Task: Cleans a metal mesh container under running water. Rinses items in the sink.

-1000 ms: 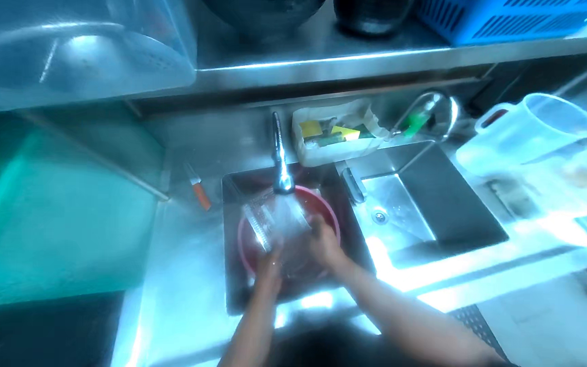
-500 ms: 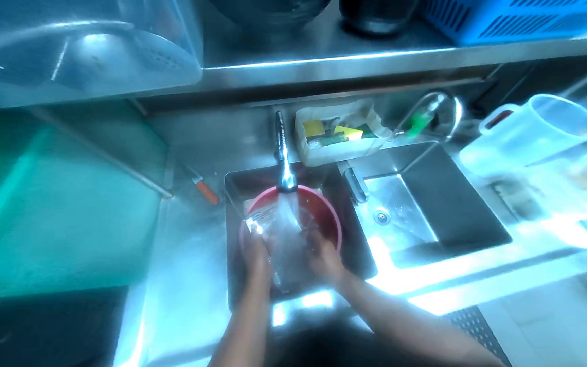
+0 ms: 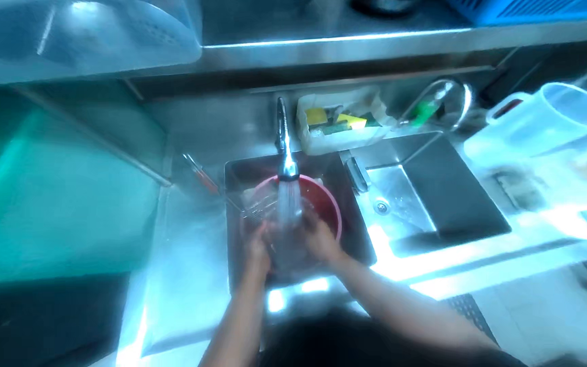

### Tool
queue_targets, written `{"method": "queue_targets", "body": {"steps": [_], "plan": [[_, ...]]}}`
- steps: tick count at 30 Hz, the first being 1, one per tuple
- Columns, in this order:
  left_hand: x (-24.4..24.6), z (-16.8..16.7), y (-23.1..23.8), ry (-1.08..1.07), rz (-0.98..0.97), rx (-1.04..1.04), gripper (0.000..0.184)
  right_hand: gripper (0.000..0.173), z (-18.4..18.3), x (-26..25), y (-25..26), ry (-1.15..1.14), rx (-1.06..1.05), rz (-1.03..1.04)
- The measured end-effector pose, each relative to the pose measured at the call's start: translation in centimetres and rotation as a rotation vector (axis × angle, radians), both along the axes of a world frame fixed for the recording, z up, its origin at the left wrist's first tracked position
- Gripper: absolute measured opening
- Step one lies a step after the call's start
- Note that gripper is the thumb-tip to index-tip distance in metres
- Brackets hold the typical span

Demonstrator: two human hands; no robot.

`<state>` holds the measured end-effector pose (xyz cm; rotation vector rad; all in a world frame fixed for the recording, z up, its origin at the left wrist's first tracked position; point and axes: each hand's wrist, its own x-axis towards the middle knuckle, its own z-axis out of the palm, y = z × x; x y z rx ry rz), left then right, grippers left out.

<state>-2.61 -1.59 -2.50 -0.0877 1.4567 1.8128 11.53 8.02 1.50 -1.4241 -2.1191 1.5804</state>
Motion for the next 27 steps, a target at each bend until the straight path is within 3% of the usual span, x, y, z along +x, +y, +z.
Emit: {"method": "queue_targets", "body": {"steps": [6,11,14,18,21,24,27], "plan": [[1.9,-1.0,-1.1,-0.069,-0.089,-0.018,0.035,0.064,-0.9,0.5,-1.3,-0.032,0.166,-0.011],[4.3,-1.3,-3.5,-0.086,-0.217,0.06,0.034,0.055,-1.6,1.6,-4.2,-0.126,0.614,0.329],[5.0,-1.2,-4.3,-0.061,-0.244,0.079,0.023,0.051,-0.9,2.0,-5.4,-0.124,0.593,0.513],[4.6,-1.3,-5.2,-0.015,-0.246,0.142,0.027,0.043,2.1,0.8,-4.0,0.237,0.777,0.25],[4.5,-1.7,-5.6,0.02,-0.263,0.119,0.032,0.055,5.7,-1.2,-0.7,0.188,0.93,0.23],[4.5,-2.4,-5.5,0.019,-0.279,0.111,0.035,0.06,5.9,-2.8,2.1,-0.015,0.919,0.377],[4.6,-2.7,-5.4,0.017,-0.278,0.1,0.039,0.057,4.7,-2.5,2.4,-0.038,0.815,0.472]]}}
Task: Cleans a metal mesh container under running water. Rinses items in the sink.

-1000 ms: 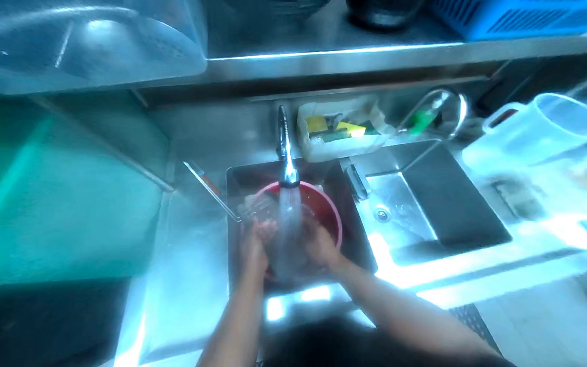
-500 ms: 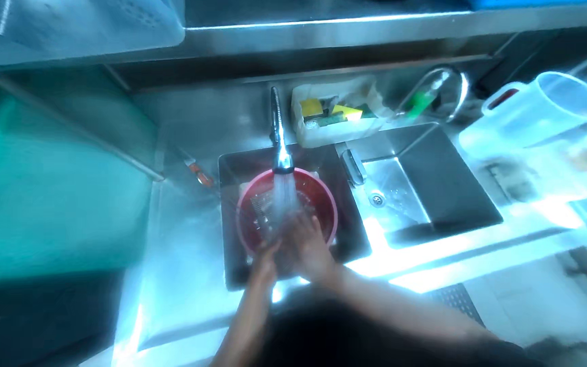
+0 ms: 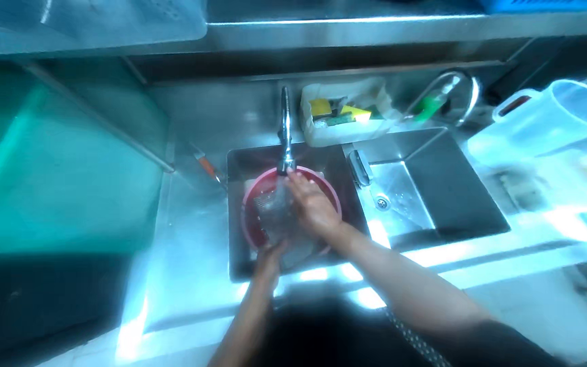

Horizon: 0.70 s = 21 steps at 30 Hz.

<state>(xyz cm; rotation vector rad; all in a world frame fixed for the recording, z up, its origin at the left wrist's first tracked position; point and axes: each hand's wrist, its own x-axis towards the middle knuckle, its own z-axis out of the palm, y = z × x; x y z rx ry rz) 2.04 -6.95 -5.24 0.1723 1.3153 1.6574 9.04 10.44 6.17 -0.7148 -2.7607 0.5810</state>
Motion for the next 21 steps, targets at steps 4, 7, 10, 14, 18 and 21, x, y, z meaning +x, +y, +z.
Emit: {"method": "queue_targets", "body": {"steps": [4,7,10,14,18,21], "plan": [[0.2,-0.1,-0.4,0.001,-0.008,0.0,0.039,0.056,-2.1,2.1,-2.5,0.007,-0.186,-0.053],[0.1,0.0,-0.3,0.019,-0.035,0.003,0.038,0.054,-4.1,3.2,-4.5,-0.075,-0.242,-0.006],[0.2,0.2,-0.3,0.034,-0.089,0.02,0.035,0.049,-4.9,3.2,-5.3,-0.162,-0.212,0.084],[0.2,1.0,-0.2,0.086,-0.239,0.065,0.038,0.065,-4.9,2.3,-3.8,-0.294,-0.16,-0.012],[0.3,1.6,0.0,0.12,-0.294,0.054,0.032,0.056,-4.5,2.4,-3.2,-0.258,-0.065,0.122],[0.1,1.2,-0.1,0.112,-0.294,0.056,0.035,0.054,-4.8,2.4,-2.1,-0.267,-0.057,0.082]]}}
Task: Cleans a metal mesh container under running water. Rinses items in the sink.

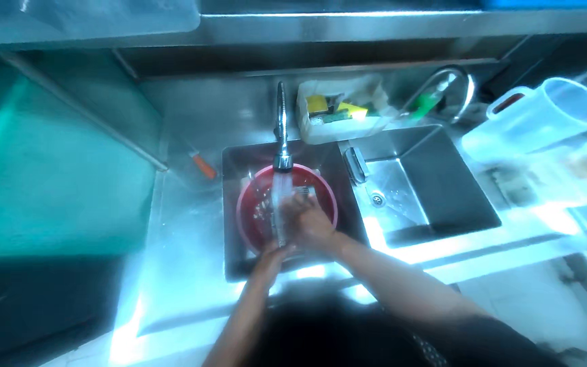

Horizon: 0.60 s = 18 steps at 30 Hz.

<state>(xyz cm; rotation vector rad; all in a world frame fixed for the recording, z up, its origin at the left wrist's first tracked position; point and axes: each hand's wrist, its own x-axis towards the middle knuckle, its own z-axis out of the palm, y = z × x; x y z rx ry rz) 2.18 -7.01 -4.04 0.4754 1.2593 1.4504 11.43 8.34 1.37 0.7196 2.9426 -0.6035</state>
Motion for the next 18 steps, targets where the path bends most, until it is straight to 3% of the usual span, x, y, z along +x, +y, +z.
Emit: {"method": "queue_targets", "body": {"steps": [6,18], "plan": [[-0.2,0.3,0.0,0.006,0.011,0.006,0.032,0.052,1.1,0.1,-1.4,-0.029,0.001,0.037],[-1.1,-0.5,0.1,0.046,0.024,-0.019,0.025,0.029,0.9,1.5,-2.2,-0.023,-0.133,0.066]]}}
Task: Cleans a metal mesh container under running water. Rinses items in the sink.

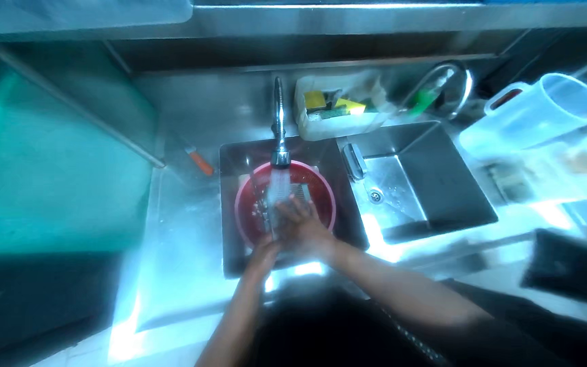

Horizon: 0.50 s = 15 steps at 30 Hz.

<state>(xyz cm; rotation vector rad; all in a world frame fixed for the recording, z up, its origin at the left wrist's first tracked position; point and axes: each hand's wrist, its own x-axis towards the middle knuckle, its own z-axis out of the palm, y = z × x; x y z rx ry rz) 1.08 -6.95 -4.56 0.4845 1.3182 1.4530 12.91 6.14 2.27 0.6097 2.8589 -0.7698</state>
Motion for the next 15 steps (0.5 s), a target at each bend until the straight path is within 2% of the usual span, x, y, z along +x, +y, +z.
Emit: {"method": "queue_targets", "body": {"steps": [4,10,15], "plan": [[-0.1,0.3,0.2,-0.007,0.003,0.008,0.028,0.022,-0.1,0.6,0.1,0.129,-0.036,-0.115],[-0.2,0.7,0.4,0.015,-0.01,0.02,0.031,0.033,-0.2,-0.1,0.0,0.115,-0.008,-0.189],[0.2,0.7,0.3,0.085,-0.019,-0.016,0.031,0.02,0.1,-2.0,0.3,0.171,-0.026,-0.301]]}}
